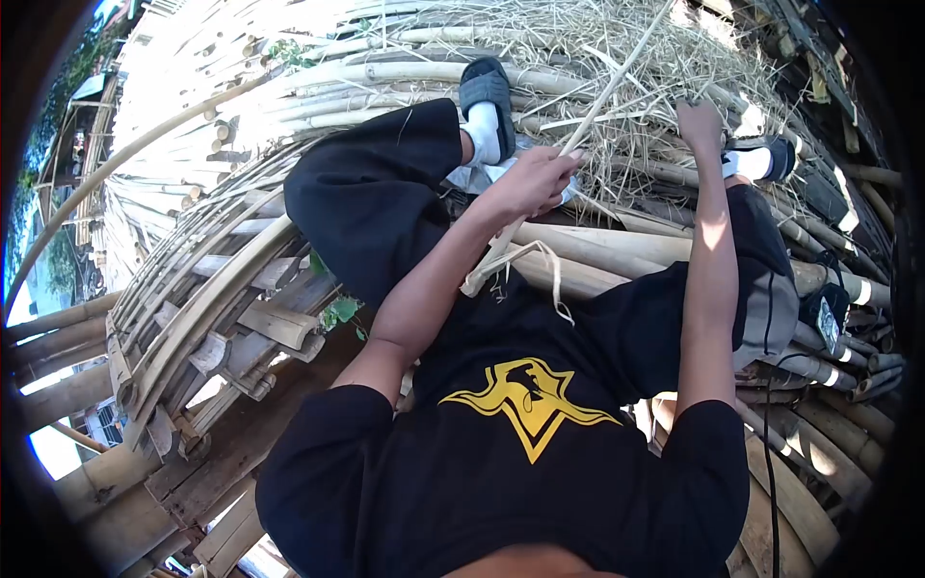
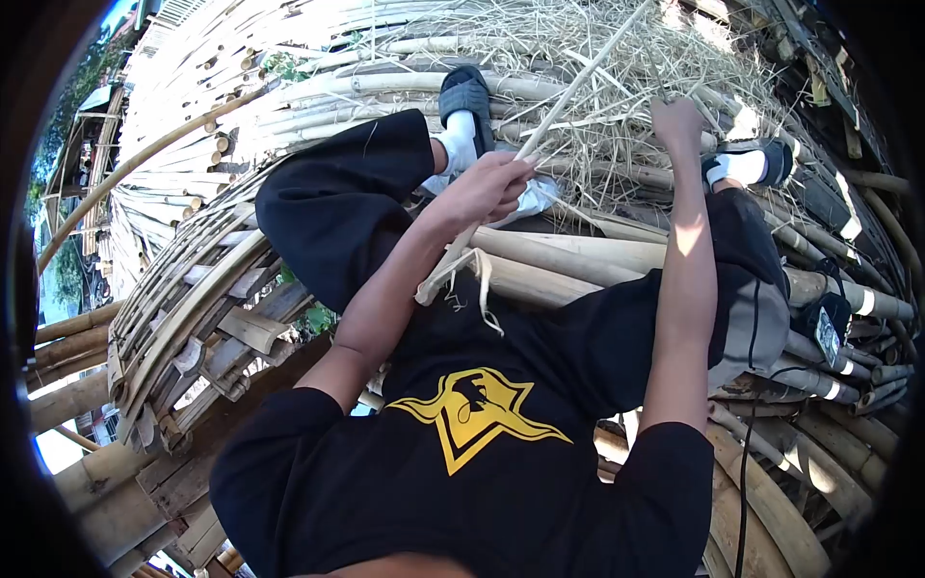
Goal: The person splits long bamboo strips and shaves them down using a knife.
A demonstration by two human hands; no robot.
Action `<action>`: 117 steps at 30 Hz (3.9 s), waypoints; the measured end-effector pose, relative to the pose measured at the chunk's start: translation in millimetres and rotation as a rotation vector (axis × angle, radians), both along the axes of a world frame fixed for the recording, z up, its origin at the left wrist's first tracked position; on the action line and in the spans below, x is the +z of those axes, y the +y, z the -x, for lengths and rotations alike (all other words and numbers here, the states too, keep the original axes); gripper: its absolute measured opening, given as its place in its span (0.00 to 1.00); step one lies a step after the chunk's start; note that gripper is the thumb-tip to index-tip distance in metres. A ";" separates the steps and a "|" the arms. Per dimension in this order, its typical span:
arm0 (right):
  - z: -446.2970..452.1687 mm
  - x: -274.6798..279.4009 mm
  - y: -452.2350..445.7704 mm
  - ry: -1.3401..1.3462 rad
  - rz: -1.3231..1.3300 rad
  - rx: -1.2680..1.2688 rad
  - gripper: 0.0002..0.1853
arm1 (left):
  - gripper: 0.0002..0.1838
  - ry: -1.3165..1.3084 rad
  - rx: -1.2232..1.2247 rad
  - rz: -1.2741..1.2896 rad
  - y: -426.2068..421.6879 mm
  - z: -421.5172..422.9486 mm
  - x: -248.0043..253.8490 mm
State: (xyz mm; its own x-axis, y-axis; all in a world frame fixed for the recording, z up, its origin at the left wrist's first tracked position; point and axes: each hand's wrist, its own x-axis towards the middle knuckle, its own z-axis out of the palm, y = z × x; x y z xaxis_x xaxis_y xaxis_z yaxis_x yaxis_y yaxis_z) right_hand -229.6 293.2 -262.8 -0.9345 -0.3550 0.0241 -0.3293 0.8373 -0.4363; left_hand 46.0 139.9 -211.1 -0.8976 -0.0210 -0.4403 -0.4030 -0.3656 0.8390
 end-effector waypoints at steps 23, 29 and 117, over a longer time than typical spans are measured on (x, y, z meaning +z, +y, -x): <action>-124.6 14.5 -16.8 -0.306 -0.039 0.287 0.20 | 0.22 0.084 0.061 -1.006 21.4 -1.7 -37.6; -125.3 14.1 -19.6 -0.363 -0.217 0.281 0.19 | 0.27 -0.109 0.152 -0.626 32.1 -2.1 -45.4; -81.3 6.2 -26.7 -0.453 0.264 0.226 0.24 | 0.16 -0.103 -0.047 1.773 -203.0 53.6 13.9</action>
